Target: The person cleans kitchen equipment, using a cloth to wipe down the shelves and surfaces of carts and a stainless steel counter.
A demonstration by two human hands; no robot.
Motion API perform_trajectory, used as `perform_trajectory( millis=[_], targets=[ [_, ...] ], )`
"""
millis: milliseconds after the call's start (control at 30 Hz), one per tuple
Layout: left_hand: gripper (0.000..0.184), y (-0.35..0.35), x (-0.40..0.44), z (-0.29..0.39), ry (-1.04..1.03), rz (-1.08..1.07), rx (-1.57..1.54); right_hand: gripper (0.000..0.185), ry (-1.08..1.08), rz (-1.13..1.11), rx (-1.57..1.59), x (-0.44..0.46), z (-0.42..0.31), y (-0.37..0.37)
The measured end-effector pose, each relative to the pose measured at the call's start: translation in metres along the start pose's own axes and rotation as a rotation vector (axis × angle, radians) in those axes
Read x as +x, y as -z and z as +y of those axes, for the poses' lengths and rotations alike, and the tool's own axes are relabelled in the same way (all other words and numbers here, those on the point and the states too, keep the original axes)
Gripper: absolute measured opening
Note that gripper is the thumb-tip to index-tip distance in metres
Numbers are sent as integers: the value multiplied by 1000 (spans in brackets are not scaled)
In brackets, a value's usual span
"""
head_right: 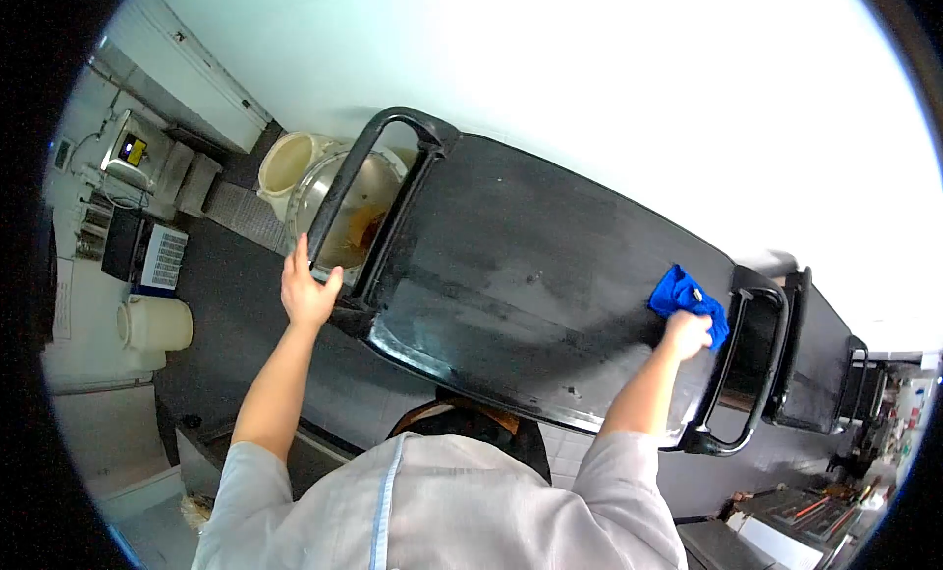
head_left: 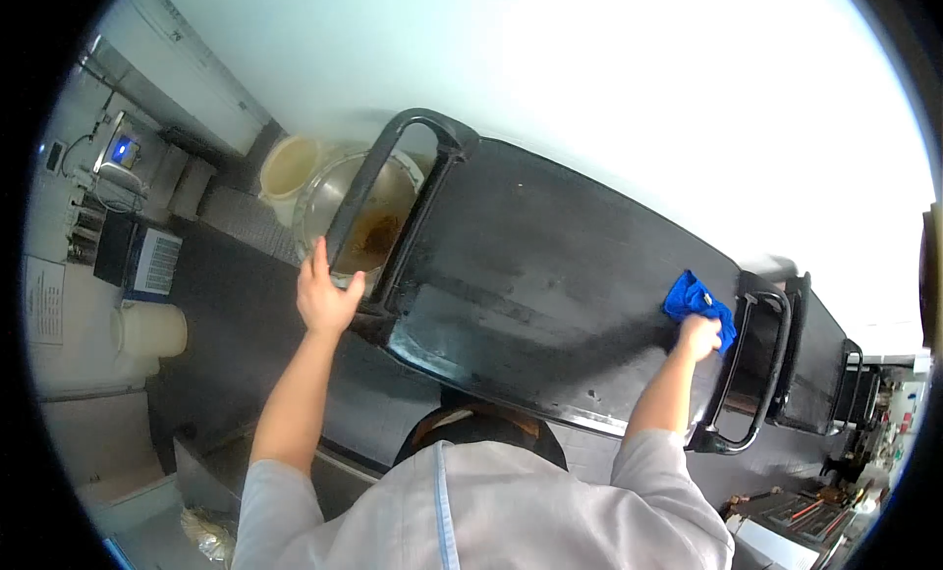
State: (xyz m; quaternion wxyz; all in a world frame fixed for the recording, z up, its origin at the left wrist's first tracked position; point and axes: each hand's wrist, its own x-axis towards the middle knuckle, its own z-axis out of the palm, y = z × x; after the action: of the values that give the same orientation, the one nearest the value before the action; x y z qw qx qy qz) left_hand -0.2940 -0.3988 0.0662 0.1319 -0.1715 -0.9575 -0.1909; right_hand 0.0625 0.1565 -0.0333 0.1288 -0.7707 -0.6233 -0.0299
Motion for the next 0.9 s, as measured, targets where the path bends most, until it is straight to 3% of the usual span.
perform_trajectory(
  millis=[33, 67, 133, 167, 200, 233, 267, 333, 400, 567, 600, 633, 667, 700, 767, 800, 867, 900],
  targets=[
    [86, 2, -1, 4, 14, 3, 29, 36, 394, -81, -404, -9, -30, -14],
    [86, 2, 1, 2, 27, 0, 24, 33, 525, -149, -301, -44, -85, -3],
    [84, 2, 1, 4, -3, -6, 6, 31, 684, -426, 238, -178, -194, 48],
    [82, 5, 1, 2, -27, -4, -38, 33, 890, -588, 310, -243, -224, 76],
    [82, 5, 1, 0, -30, -3, -42, 40, 1305, -957, 238, -288, -248, 111],
    [80, 5, -1, -1, -12, -5, -60, 46, 1565, -1365, 403, -327, -255, 106],
    [79, 4, 2, -1, 1, -4, -83, 45, 1735, -1511, 506, -361, -247, 110],
    [76, 3, 8, -4, -25, 24, -100, 42, 1949, -1557, 385, -382, -228, 142],
    [70, 1, 5, -6, -65, 75, -154, 40, 1974, -1372, 375, -368, -209, 146],
    [68, 1, 4, -5, -91, 55, -153, 35, 1359, -890, 283, -204, -154, 116],
    [67, 3, 5, -6, -80, 36, -157, 39, 988, -943, 306, -169, -125, 108],
    [68, 1, 5, -8, -68, 32, -134, 42, 654, -895, 369, -134, -87, 108],
    [68, 3, 5, -7, -66, 29, -138, 44, 534, -753, 398, -86, -29, 76],
    [68, 6, 4, -6, -41, 10, -129, 46, 328, -662, 415, -63, 21, 89],
    [69, 4, 5, -3, -31, 0, -123, 46, 197, -475, 135, -23, 119, 104],
    [69, 2, 4, -4, -31, -7, -132, 48, 135, -442, 125, 29, 208, 52],
    [69, 1, 5, -5, -39, 13, -155, 50, -356, -577, 649, 12, 237, 95],
    [70, 1, 4, -5, -43, 19, -152, 48, -451, -556, 646, 2, 233, 112]
  ],
)
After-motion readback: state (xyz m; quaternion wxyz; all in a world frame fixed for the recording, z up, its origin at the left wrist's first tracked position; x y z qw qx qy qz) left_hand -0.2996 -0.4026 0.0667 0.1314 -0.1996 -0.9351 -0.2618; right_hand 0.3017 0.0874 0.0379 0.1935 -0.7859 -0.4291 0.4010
